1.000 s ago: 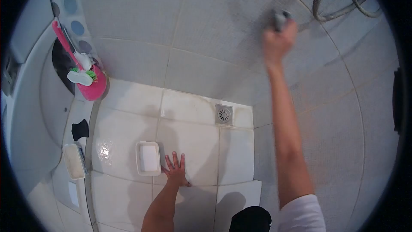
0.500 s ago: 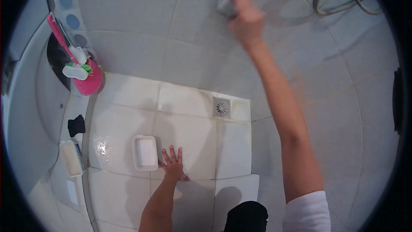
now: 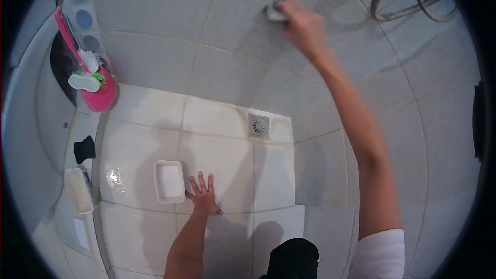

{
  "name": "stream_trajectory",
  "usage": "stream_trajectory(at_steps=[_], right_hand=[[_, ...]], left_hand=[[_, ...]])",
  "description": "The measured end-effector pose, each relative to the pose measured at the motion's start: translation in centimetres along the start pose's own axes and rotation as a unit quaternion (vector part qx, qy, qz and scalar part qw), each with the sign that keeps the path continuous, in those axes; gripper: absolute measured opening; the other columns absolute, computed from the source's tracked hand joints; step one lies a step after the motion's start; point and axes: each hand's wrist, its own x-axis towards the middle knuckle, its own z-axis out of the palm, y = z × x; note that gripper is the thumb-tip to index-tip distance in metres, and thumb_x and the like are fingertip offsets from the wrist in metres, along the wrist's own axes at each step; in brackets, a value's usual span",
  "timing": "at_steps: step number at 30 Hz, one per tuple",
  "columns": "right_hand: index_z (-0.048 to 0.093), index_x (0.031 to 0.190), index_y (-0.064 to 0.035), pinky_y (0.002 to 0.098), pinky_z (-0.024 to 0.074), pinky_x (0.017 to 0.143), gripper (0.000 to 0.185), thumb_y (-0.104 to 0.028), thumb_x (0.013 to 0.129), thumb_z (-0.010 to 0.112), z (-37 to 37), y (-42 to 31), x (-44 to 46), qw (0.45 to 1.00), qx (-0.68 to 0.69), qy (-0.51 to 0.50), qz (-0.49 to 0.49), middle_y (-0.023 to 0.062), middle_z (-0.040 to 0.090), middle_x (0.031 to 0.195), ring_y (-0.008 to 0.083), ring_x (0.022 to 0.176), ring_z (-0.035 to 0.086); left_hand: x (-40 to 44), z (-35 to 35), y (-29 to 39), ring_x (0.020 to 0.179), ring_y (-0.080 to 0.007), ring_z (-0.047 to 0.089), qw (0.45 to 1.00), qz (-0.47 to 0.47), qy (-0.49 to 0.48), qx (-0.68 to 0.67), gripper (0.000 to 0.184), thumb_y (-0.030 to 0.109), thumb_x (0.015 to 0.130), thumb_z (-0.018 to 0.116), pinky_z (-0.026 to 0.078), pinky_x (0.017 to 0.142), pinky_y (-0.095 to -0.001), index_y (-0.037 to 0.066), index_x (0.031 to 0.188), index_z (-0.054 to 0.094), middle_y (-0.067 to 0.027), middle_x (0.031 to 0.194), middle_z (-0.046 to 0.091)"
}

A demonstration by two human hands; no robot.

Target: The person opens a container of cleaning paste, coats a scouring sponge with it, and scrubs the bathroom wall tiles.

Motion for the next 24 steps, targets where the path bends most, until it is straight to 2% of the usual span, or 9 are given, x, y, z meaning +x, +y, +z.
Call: stream_trajectory(at_steps=[5, 9, 11, 13, 16, 20, 21, 23, 24], right_hand=[[0.053, 0.085, -0.0134, 0.0373, 0.0503, 0.053, 0.023, -0.001, 0.066, 0.058, 2.0, -2.8, -0.4, 0.991, 0.011, 0.093, 0.095, 0.0059, 0.057, 0.080, 0.0268, 0.067, 0.062], [0.052, 0.087, -0.0126, 0.0393, 0.0489, 0.049, 0.021, -0.004, 0.069, 0.058, 3.5, -5.0, 0.4, 0.997, 0.016, -0.062, -0.043, 0.0071, 0.057, 0.081, 0.0267, 0.062, 0.062], [0.052, 0.086, -0.0126, 0.0401, 0.0488, 0.047, 0.017, -0.006, 0.072, 0.058, 0.9, -1.8, 4.2, 0.999, -0.026, 0.042, -0.003, 0.0067, 0.056, 0.081, 0.0254, 0.061, 0.062], [0.055, 0.090, -0.0017, 0.0402, 0.0462, 0.060, 0.019, 0.005, 0.073, 0.050, -3.4, -0.9, 9.3, 0.989, -0.005, 0.084, 0.120, 0.0167, 0.059, 0.084, 0.0352, 0.074, 0.060], [0.052, 0.085, -0.0129, 0.0386, 0.0496, 0.047, 0.013, -0.009, 0.074, 0.059, 1.3, -1.9, 6.3, 0.988, -0.013, 0.152, 0.021, 0.0063, 0.056, 0.080, 0.0240, 0.061, 0.062], [0.058, 0.095, -0.0116, 0.0348, 0.0538, 0.057, 0.031, -0.001, 0.066, 0.062, 5.3, -8.2, -1.7, 0.979, -0.022, -0.185, -0.086, 0.0062, 0.064, 0.094, 0.0237, 0.073, 0.064], [0.058, 0.095, -0.0116, 0.0348, 0.0538, 0.057, 0.031, -0.001, 0.066, 0.062, 5.0, -7.5, -1.3, 0.979, -0.021, -0.182, -0.086, 0.0062, 0.064, 0.094, 0.0237, 0.073, 0.064], [0.053, 0.082, -0.0133, 0.0343, 0.0497, 0.045, 0.011, -0.011, 0.074, 0.060, 3.5, -4.7, 0.5, 0.998, 0.029, 0.025, -0.059, 0.0040, 0.054, 0.078, 0.0197, 0.062, 0.063], [0.053, 0.082, -0.0133, 0.0343, 0.0497, 0.045, 0.011, -0.011, 0.074, 0.060, 2.4, -3.9, 1.8, 0.997, 0.032, 0.022, -0.062, 0.0040, 0.054, 0.078, 0.0197, 0.062, 0.063]], left_hand=[[0.4, 0.4, -0.1, 0.135, -0.0458, -0.017, 1.000, -0.002, 0.006, -0.005, 0.147, 0.041, 0.042, 0.089, 0.014, 0.099, -0.0719, 0.022, 0.145, -0.014, -0.0166, 0.149, -0.022], [-0.1, 0.4, -0.4, 0.135, -0.0456, -0.018, 1.000, 0.001, 0.023, -0.009, 0.145, 0.040, 0.043, 0.088, 0.013, 0.099, -0.0716, 0.022, 0.145, -0.015, -0.0164, 0.149, -0.022], [0.0, -0.2, 0.1, 0.135, -0.0455, -0.018, 1.000, -0.006, -0.008, 0.005, 0.145, 0.038, 0.044, 0.088, 0.013, 0.099, -0.0715, 0.022, 0.145, -0.015, -0.0164, 0.149, -0.022], [0.4, 0.4, 0.2, 0.135, -0.0455, -0.017, 1.000, -0.006, -0.001, 0.001, 0.145, 0.039, 0.045, 0.087, 0.014, 0.099, -0.0715, 0.022, 0.145, -0.016, -0.0163, 0.149, -0.023], [0.5, 0.2, -0.1, 0.135, -0.0457, -0.017, 1.000, -0.008, 0.004, -0.001, 0.144, 0.039, 0.046, 0.087, 0.014, 0.099, -0.0717, 0.023, 0.145, -0.016, -0.0162, 0.149, -0.022], [0.8, 1.3, -0.7, 0.132, -0.0477, -0.023, 0.999, 0.019, 0.019, -0.019, 0.149, 0.043, 0.041, 0.087, 0.007, 0.096, -0.0754, 0.020, 0.144, -0.018, -0.0189, 0.148, -0.025], [0.8, 1.3, -0.8, 0.132, -0.0477, -0.023, 0.999, 0.017, 0.020, -0.018, 0.149, 0.043, 0.041, 0.087, 0.007, 0.096, -0.0754, 0.020, 0.144, -0.018, -0.0189, 0.148, -0.025], [0.9, 1.3, -0.5, 0.132, -0.0479, -0.023, 1.000, 0.010, 0.015, -0.008, 0.150, 0.041, 0.041, 0.088, 0.007, 0.096, -0.0753, 0.020, 0.144, -0.018, -0.0186, 0.147, -0.026], [0.9, 1.4, -0.4, 0.132, -0.0479, -0.023, 1.000, 0.011, 0.013, -0.013, 0.150, 0.041, 0.041, 0.088, 0.007, 0.096, -0.0753, 0.020, 0.144, -0.018, -0.0186, 0.147, -0.026]])
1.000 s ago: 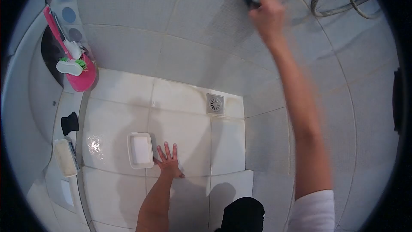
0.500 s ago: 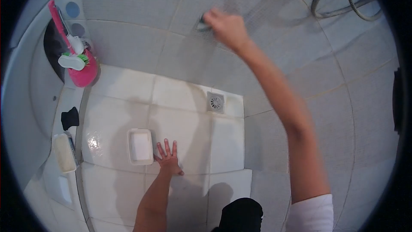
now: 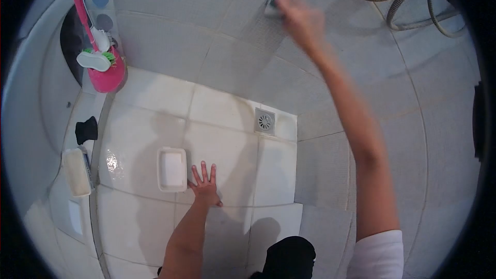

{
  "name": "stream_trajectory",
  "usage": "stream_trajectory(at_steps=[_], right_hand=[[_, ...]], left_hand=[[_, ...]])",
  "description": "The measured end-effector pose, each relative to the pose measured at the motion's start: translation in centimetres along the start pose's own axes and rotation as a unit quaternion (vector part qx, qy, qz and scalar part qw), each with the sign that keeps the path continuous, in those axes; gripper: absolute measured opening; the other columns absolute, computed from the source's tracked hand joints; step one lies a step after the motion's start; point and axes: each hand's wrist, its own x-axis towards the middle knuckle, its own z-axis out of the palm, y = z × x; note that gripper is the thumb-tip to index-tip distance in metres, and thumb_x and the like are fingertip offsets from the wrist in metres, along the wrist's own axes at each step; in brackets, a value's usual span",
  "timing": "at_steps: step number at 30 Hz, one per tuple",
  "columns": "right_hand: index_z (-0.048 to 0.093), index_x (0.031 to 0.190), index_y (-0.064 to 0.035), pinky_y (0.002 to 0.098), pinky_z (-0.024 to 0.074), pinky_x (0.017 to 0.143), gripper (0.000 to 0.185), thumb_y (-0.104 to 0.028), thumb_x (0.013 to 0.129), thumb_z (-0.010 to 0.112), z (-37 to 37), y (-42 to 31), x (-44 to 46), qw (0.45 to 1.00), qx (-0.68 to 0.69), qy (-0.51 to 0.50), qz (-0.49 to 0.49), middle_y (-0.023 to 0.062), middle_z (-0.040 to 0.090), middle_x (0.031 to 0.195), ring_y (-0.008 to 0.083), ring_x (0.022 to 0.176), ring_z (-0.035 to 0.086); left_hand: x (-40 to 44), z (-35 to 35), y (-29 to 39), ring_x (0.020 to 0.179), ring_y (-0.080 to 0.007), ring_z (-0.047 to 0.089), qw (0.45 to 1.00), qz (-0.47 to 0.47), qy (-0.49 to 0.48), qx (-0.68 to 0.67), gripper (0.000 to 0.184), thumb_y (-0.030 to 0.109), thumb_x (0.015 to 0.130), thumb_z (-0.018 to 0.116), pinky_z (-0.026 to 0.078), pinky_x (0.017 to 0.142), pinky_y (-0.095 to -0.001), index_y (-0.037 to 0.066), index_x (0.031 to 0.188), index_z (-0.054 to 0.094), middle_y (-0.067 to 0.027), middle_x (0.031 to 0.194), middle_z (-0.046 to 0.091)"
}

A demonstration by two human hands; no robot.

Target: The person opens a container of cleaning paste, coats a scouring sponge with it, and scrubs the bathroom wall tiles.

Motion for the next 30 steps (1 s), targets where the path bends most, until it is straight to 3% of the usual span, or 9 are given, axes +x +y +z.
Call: stream_trajectory(at_steps=[3, 7, 13, 17, 19, 22, 24, 26, 30], right_hand=[[0.053, 0.084, -0.0141, 0.0331, 0.0505, 0.046, 0.012, -0.013, 0.074, 0.059, -1.0, 0.7, 1.2, 0.994, -0.073, 0.027, 0.073, 0.0032, 0.053, 0.078, 0.0194, 0.063, 0.063], [0.053, 0.083, -0.0148, 0.0342, 0.0502, 0.047, 0.013, -0.008, 0.074, 0.059, 2.8, -2.6, -1.6, 0.998, -0.034, -0.055, -0.003, 0.0034, 0.055, 0.078, 0.0216, 0.061, 0.062], [0.052, 0.081, -0.0149, 0.0327, 0.0507, 0.047, 0.010, -0.009, 0.074, 0.058, 1.0, -1.0, 0.1, 0.992, -0.051, 0.059, 0.103, 0.0018, 0.053, 0.077, 0.0175, 0.059, 0.061], [0.051, 0.080, -0.0125, 0.0372, 0.0489, 0.047, 0.016, -0.004, 0.070, 0.060, 3.0, -3.1, -1.8, 0.999, -0.006, -0.027, 0.037, 0.0060, 0.055, 0.076, 0.0266, 0.060, 0.061], [0.058, 0.091, -0.0110, 0.0392, 0.0506, 0.056, 0.030, 0.002, 0.063, 0.062, 0.5, -0.5, 0.2, 0.998, 0.011, 0.017, 0.060, 0.0066, 0.060, 0.079, 0.0288, 0.066, 0.062], [0.057, 0.090, -0.0103, 0.0403, 0.0511, 0.057, 0.028, 0.001, 0.064, 0.062, -2.2, 1.5, 5.6, 0.989, -0.034, 0.084, 0.120, 0.0078, 0.059, 0.076, 0.0292, 0.065, 0.061], [0.052, 0.080, -0.0003, 0.0407, 0.0430, 0.053, 0.011, 0.007, 0.071, 0.050, -1.8, 0.1, 8.4, 0.964, 0.017, 0.187, 0.190, 0.0142, 0.058, 0.081, 0.0349, 0.068, 0.058], [0.057, 0.090, -0.0093, 0.0390, 0.0515, 0.058, 0.026, 0.000, 0.066, 0.061, 3.4, -3.2, 6.2, 0.977, -0.007, 0.127, 0.170, 0.0095, 0.059, 0.079, 0.0282, 0.068, 0.062], [0.058, 0.085, -0.0108, 0.0390, 0.0509, 0.051, 0.013, -0.009, 0.073, 0.061, 7.7, -8.0, 3.1, 0.997, 0.027, -0.046, 0.056, 0.0092, 0.061, 0.088, 0.0272, 0.062, 0.063]], left_hand=[[-0.1, -0.2, -0.1, 0.132, -0.0482, -0.023, 1.000, 0.003, 0.006, -0.009, 0.150, 0.041, 0.041, 0.088, 0.007, 0.096, -0.0759, 0.019, 0.144, -0.018, -0.0190, 0.147, -0.027], [0.3, -0.1, -0.1, 0.132, -0.0487, -0.023, 1.000, 0.001, -0.005, -0.005, 0.150, 0.041, 0.041, 0.088, 0.008, 0.095, -0.0761, 0.019, 0.144, -0.018, -0.0190, 0.147, -0.026], [0.2, 0.3, -0.2, 0.132, -0.0491, -0.022, 1.000, -0.002, 0.014, -0.004, 0.150, 0.042, 0.040, 0.089, 0.009, 0.095, -0.0764, 0.019, 0.144, -0.018, -0.0194, 0.148, -0.025], [0.4, 0.2, -0.3, 0.132, -0.0495, -0.021, 1.000, 0.003, -0.001, -0.013, 0.150, 0.041, 0.041, 0.089, 0.009, 0.095, -0.0766, 0.019, 0.144, -0.017, -0.0184, 0.148, -0.024], [-0.2, -1.0, 0.1, 0.134, -0.0480, -0.019, 1.000, -0.007, -0.012, -0.002, 0.147, 0.040, 0.044, 0.088, 0.012, 0.096, -0.0749, 0.020, 0.144, -0.017, -0.0173, 0.149, -0.024], [-0.5, -1.3, 0.5, 0.135, -0.0468, -0.017, 1.000, -0.018, -0.021, 0.008, 0.144, 0.039, 0.047, 0.087, 0.016, 0.097, -0.0731, 0.021, 0.144, -0.018, -0.0163, 0.149, -0.023], [-0.3, -0.9, 0.2, 0.135, -0.0470, -0.016, 0.999, -0.021, -0.017, 0.017, 0.145, 0.040, 0.047, 0.087, 0.016, 0.097, -0.0731, 0.021, 0.144, -0.018, -0.0164, 0.149, -0.023], [0.6, 0.4, -0.1, 0.132, -0.0502, -0.019, 1.000, -0.006, 0.005, 0.008, 0.150, 0.045, 0.041, 0.089, 0.008, 0.093, -0.0779, 0.020, 0.144, -0.018, -0.0188, 0.148, -0.024], [-0.3, -1.4, 0.3, 0.135, -0.0473, -0.016, 1.000, -0.019, -0.016, 0.019, 0.144, 0.040, 0.046, 0.087, 0.016, 0.098, -0.0728, 0.021, 0.144, -0.016, -0.0167, 0.149, -0.022]])
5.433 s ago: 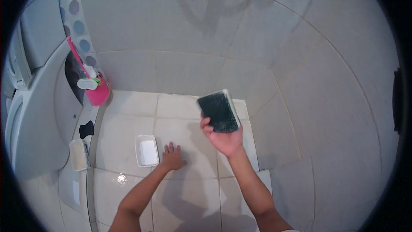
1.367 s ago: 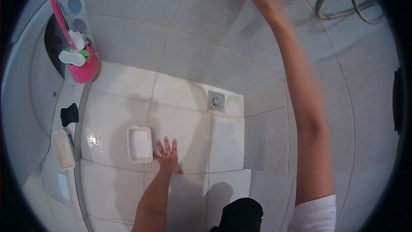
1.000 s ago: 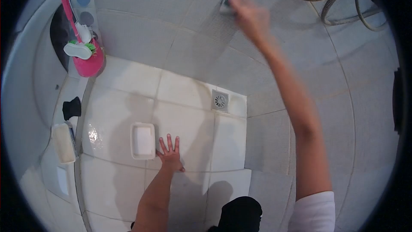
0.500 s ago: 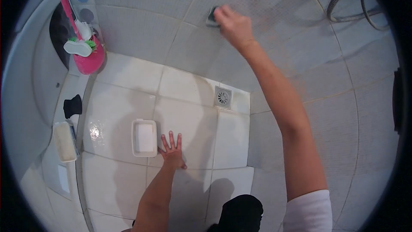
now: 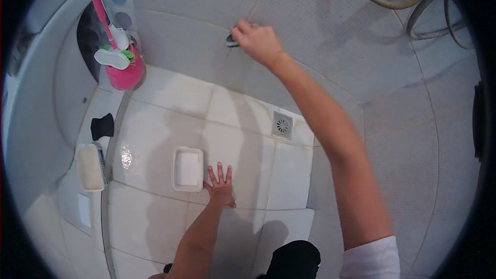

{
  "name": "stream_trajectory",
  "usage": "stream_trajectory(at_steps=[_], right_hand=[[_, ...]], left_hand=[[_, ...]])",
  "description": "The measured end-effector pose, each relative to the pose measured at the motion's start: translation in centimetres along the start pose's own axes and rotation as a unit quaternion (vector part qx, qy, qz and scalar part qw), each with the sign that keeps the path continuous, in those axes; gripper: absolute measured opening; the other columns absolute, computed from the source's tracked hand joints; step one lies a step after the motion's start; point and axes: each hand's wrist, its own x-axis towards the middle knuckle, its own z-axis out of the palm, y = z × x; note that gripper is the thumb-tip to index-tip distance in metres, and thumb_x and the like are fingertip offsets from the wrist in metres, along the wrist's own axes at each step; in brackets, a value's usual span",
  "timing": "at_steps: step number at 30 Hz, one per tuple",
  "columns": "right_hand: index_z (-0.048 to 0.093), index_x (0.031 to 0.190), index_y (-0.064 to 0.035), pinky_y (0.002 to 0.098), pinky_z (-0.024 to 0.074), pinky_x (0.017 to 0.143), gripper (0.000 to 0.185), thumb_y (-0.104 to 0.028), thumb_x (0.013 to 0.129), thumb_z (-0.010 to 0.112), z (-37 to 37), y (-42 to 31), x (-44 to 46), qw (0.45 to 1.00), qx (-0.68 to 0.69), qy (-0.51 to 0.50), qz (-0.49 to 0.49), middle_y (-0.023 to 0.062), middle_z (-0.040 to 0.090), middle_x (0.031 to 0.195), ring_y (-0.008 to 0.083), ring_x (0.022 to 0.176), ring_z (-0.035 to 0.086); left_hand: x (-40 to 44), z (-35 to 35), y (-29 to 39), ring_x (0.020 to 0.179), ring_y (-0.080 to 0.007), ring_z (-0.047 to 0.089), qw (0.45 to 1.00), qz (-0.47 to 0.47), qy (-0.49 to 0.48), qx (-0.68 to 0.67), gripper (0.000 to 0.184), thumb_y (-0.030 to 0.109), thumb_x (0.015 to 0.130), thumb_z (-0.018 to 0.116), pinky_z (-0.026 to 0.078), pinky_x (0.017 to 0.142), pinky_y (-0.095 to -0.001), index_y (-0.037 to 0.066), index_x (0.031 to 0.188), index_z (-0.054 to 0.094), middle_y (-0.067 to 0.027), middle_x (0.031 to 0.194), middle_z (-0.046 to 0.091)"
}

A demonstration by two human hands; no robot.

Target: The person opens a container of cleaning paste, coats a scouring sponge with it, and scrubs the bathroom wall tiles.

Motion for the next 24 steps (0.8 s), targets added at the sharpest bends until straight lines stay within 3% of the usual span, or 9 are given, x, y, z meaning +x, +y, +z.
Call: stream_trajectory(at_steps=[6, 8, 10, 15, 16, 19, 21, 22, 24], right_hand=[[0.058, 0.088, -0.0102, 0.0388, 0.0497, 0.051, 0.018, 0.000, 0.073, 0.058, -8.3, 5.3, 9.3, 0.993, -0.034, 0.116, 0.002, 0.0099, 0.061, 0.086, 0.0295, 0.062, 0.062], [0.058, 0.086, 0.0000, 0.0401, 0.0472, 0.060, 0.018, 0.008, 0.071, 0.051, -9.4, 3.6, 11.3, 0.971, 0.057, 0.192, 0.129, 0.0160, 0.060, 0.083, 0.0356, 0.072, 0.059], [0.058, 0.086, -0.0080, 0.0388, 0.0490, 0.049, 0.015, 0.000, 0.073, 0.058, -4.0, 1.8, 10.1, 0.971, 0.016, 0.231, 0.066, 0.0107, 0.060, 0.083, 0.0288, 0.061, 0.062], [0.059, 0.077, -0.0082, 0.0387, 0.0530, 0.055, 0.006, -0.012, 0.080, 0.056, 6.4, -8.9, 4.3, 0.995, 0.039, -0.094, 0.003, 0.0097, 0.057, 0.082, 0.0236, 0.067, 0.065], [0.061, 0.077, -0.0084, 0.0384, 0.0530, 0.055, 0.009, -0.015, 0.080, 0.056, 6.4, -8.9, 3.5, 0.991, 0.075, -0.105, 0.026, 0.0109, 0.061, 0.085, 0.0248, 0.070, 0.065], [0.062, 0.102, -0.0075, 0.0359, 0.0501, 0.073, 0.021, -0.018, 0.090, 0.049, 6.1, -3.2, 3.0, 0.944, 0.279, -0.074, 0.157, 0.0139, 0.064, 0.096, 0.0237, 0.084, 0.062], [0.060, 0.109, -0.0050, 0.0350, 0.0499, 0.076, 0.024, -0.015, 0.089, 0.051, 4.7, 0.9, 3.5, 0.924, 0.335, 0.007, 0.185, 0.0133, 0.064, 0.098, 0.0216, 0.088, 0.062], [0.059, 0.110, -0.0051, 0.0353, 0.0501, 0.076, 0.024, -0.014, 0.088, 0.052, 2.4, 1.7, 3.6, 0.949, 0.263, 0.022, 0.170, 0.0136, 0.063, 0.100, 0.0223, 0.088, 0.062], [0.058, 0.111, -0.0054, 0.0361, 0.0505, 0.076, 0.026, -0.011, 0.086, 0.054, 0.2, 2.1, 2.2, 0.975, 0.161, -0.005, 0.151, 0.0140, 0.062, 0.104, 0.0239, 0.089, 0.062]], left_hand=[[0.0, 0.1, 0.0, 0.135, -0.0462, -0.016, 0.999, -0.001, 0.005, -0.042, 0.144, 0.038, 0.047, 0.088, 0.017, 0.099, -0.0708, 0.023, 0.144, -0.017, -0.0157, 0.149, -0.022], [0.0, -0.1, 0.1, 0.136, -0.0459, -0.015, 1.000, -0.003, -0.006, -0.024, 0.143, 0.035, 0.048, 0.088, 0.018, 0.100, -0.0694, 0.023, 0.145, -0.016, -0.0146, 0.150, -0.022], [0.6, 0.8, -0.2, 0.134, -0.0471, -0.018, 1.000, 0.000, 0.000, -0.023, 0.144, 0.040, 0.047, 0.088, 0.016, 0.098, -0.0722, 0.022, 0.144, -0.018, -0.0160, 0.149, -0.024], [0.4, 0.5, 0.1, 0.136, -0.0463, -0.012, 1.000, -0.002, -0.010, -0.026, 0.141, 0.039, 0.051, 0.086, 0.020, 0.099, -0.0695, 0.023, 0.144, -0.017, -0.0151, 0.151, -0.018], [-1.3, -1.5, 0.5, 0.139, -0.0396, -0.006, 1.000, -0.017, -0.012, 0.023, 0.120, 0.051, 0.065, 0.074, 0.016, 0.104, -0.0659, 0.021, 0.146, -0.010, -0.0128, 0.153, -0.009], [4.3, 7.9, 0.7, 0.138, -0.0431, -0.006, 0.985, -0.091, 0.147, 0.019, 0.127, 0.052, 0.059, 0.077, 0.013, 0.101, -0.0704, 0.023, 0.146, -0.011, -0.0139, 0.152, -0.012], [4.6, 7.8, 0.6, 0.141, -0.0273, 0.005, 0.979, -0.015, 0.196, -0.045, 0.067, 0.041, 0.087, 0.037, 0.002, 0.112, -0.0562, 0.027, 0.146, 0.009, -0.0029, 0.154, 0.003], [3.9, 5.6, 0.7, 0.141, -0.0274, 0.005, 0.982, -0.059, 0.152, -0.098, 0.066, 0.042, 0.086, 0.038, 0.007, 0.112, -0.0549, 0.027, 0.145, 0.012, -0.0033, 0.154, 0.005], [8.8, 11.3, 0.5, 0.141, -0.0268, 0.008, 0.767, 0.043, 0.410, -0.491, 0.066, 0.039, 0.087, 0.038, 0.011, 0.112, -0.0544, 0.023, 0.145, 0.012, -0.0038, 0.154, 0.007]])
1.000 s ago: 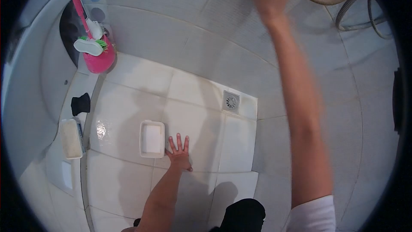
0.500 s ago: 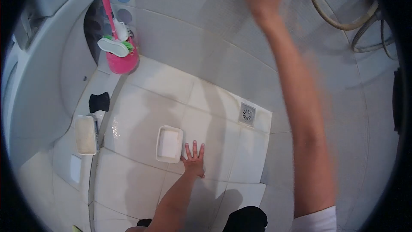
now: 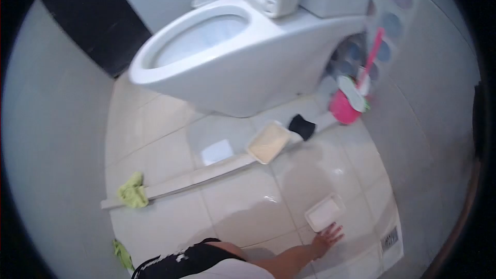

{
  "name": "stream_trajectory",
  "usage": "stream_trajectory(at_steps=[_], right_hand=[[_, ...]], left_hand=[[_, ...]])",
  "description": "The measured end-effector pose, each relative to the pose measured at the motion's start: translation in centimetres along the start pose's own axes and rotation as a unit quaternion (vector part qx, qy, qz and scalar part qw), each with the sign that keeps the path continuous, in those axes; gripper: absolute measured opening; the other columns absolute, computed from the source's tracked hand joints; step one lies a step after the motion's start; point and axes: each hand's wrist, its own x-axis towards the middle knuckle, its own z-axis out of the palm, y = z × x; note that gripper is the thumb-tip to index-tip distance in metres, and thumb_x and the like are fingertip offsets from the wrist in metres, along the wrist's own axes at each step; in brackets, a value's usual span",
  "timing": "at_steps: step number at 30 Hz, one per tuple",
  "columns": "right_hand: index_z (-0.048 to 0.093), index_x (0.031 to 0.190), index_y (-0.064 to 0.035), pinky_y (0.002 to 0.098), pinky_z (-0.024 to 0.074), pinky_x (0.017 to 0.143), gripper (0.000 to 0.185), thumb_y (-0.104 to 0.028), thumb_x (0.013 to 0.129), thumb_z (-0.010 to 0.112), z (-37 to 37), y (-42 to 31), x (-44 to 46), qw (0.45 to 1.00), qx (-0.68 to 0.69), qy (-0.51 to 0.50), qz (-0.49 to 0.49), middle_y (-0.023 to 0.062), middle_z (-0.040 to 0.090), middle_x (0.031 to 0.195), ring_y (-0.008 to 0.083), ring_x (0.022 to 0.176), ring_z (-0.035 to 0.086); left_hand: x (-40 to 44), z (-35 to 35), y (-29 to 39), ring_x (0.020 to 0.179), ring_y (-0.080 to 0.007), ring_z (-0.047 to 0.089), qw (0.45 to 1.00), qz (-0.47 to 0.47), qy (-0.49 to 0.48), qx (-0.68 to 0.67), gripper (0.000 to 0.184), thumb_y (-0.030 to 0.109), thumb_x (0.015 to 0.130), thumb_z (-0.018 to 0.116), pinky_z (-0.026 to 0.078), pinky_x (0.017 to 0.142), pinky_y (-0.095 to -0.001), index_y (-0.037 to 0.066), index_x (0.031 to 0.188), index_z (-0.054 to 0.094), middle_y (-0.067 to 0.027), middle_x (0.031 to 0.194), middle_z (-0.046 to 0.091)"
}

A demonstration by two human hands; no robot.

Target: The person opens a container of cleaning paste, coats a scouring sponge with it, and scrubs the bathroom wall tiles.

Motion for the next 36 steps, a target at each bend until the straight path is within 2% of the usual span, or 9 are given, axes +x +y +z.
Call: stream_trajectory(at_steps=[1, 6, 9, 10, 12, 14, 21, 27, 36], right_hand=[[0.058, 0.112, -0.0055, 0.0364, 0.0508, 0.076, 0.027, -0.010, 0.085, 0.055, 0.0, -0.1, -1.2, 0.999, -0.028, -0.017, -0.016, 0.0142, 0.061, 0.106, 0.0246, 0.089, 0.062], [0.055, 0.115, -0.0061, 0.0383, 0.0519, 0.075, 0.036, -0.003, 0.080, 0.060, -0.8, 1.2, -6.4, 0.986, -0.071, -0.118, -0.097, 0.0154, 0.058, 0.116, 0.0284, 0.092, 0.062], [0.054, 0.117, -0.0065, 0.0394, 0.0525, 0.075, 0.042, 0.001, 0.076, 0.063, -6.0, 3.7, -5.5, 0.994, -0.091, -0.057, -0.034, 0.0160, 0.055, 0.121, 0.0307, 0.093, 0.063], [0.055, 0.119, -0.0140, 0.0391, 0.0507, 0.077, 0.053, 0.004, 0.070, 0.064, -8.1, 5.0, -4.2, 0.994, -0.103, 0.017, 0.011, 0.0147, 0.055, 0.123, 0.0334, 0.096, 0.061], [0.056, 0.116, -0.0127, 0.0407, 0.0498, 0.075, 0.053, 0.003, 0.066, 0.062, -13.1, 4.6, -1.0, 0.971, -0.154, 0.185, -0.004, 0.0129, 0.057, 0.119, 0.0325, 0.093, 0.061], [0.058, 0.104, -0.0083, 0.0394, 0.0505, 0.069, 0.041, 0.005, 0.065, 0.059, -13.5, 3.7, 0.1, 0.964, -0.117, 0.236, -0.020, 0.0111, 0.060, 0.098, 0.0320, 0.082, 0.061], [0.058, 0.098, -0.0080, 0.0375, 0.0507, 0.054, 0.033, 0.005, 0.067, 0.060, -5.0, 2.9, -7.6, 0.971, -0.166, -0.073, -0.154, 0.0087, 0.058, 0.090, 0.0277, 0.068, 0.061], [0.057, 0.099, -0.0089, 0.0376, 0.0509, 0.056, 0.039, 0.006, 0.063, 0.063, -12.4, 4.9, -7.7, 0.976, -0.128, 0.160, 0.068, 0.0095, 0.057, 0.088, 0.0284, 0.069, 0.062], [0.057, 0.098, -0.0086, 0.0400, 0.0497, 0.063, 0.033, -0.001, 0.067, 0.063, -12.0, 4.2, -5.0, 0.987, -0.045, 0.154, 0.030, 0.0093, 0.060, 0.091, 0.0318, 0.076, 0.062]], left_hand=[[-0.1, 1.6, -3.1, 0.141, -0.0265, 0.010, 0.976, 0.095, 0.082, -0.178, 0.066, 0.038, 0.087, 0.037, 0.013, 0.112, -0.0542, 0.021, 0.145, 0.011, -0.0040, 0.154, 0.008], [0.8, -0.6, -0.3, 0.141, -0.0288, 0.010, 0.820, 0.033, -0.110, 0.561, 0.066, 0.035, 0.088, 0.038, 0.011, 0.112, -0.0549, 0.017, 0.145, 0.011, -0.0053, 0.153, 0.009], [-0.6, -0.3, -1.6, 0.141, -0.0297, 0.008, 0.911, 0.136, 0.012, 0.389, 0.087, 0.042, 0.077, 0.054, 0.009, 0.112, -0.0550, 0.015, 0.146, 0.009, -0.0104, 0.152, 0.010], [-0.1, -4.5, 2.2, 0.140, -0.0345, 0.004, 0.861, 0.119, -0.213, 0.446, 0.115, 0.050, 0.058, 0.070, 0.004, 0.110, -0.0590, 0.017, 0.147, 0.006, -0.0161, 0.152, 0.007], [0.7, -7.3, 9.0, 0.138, -0.0442, 0.005, 0.837, 0.026, -0.304, 0.455, 0.122, 0.032, 0.053, 0.080, 0.028, 0.092, -0.0718, 0.024, 0.147, 0.003, -0.0136, 0.153, 0.004], [1.5, -7.0, 10.1, 0.136, -0.0474, -0.010, 0.806, -0.017, -0.374, 0.459, 0.136, 0.042, 0.049, 0.084, 0.017, 0.097, -0.0732, 0.022, 0.146, -0.009, -0.0162, 0.152, -0.010], [1.8, -6.9, 11.0, 0.134, -0.0476, -0.019, 0.781, -0.051, -0.407, 0.471, 0.139, 0.043, 0.051, 0.083, 0.012, 0.097, -0.0749, 0.022, 0.143, -0.020, -0.0182, 0.148, -0.025], [1.9, -6.8, 10.0, 0.130, -0.0496, -0.026, 0.780, -0.048, -0.419, 0.463, 0.144, 0.050, 0.050, 0.084, 0.009, 0.094, -0.0771, 0.021, 0.142, -0.023, -0.0196, 0.145, -0.031], [1.8, -6.9, 11.8, 0.132, -0.0467, -0.024, 0.767, -0.059, -0.407, 0.492, 0.141, 0.044, 0.052, 0.084, 0.010, 0.099, -0.0724, 0.022, 0.142, -0.022, -0.0178, 0.146, -0.029]])
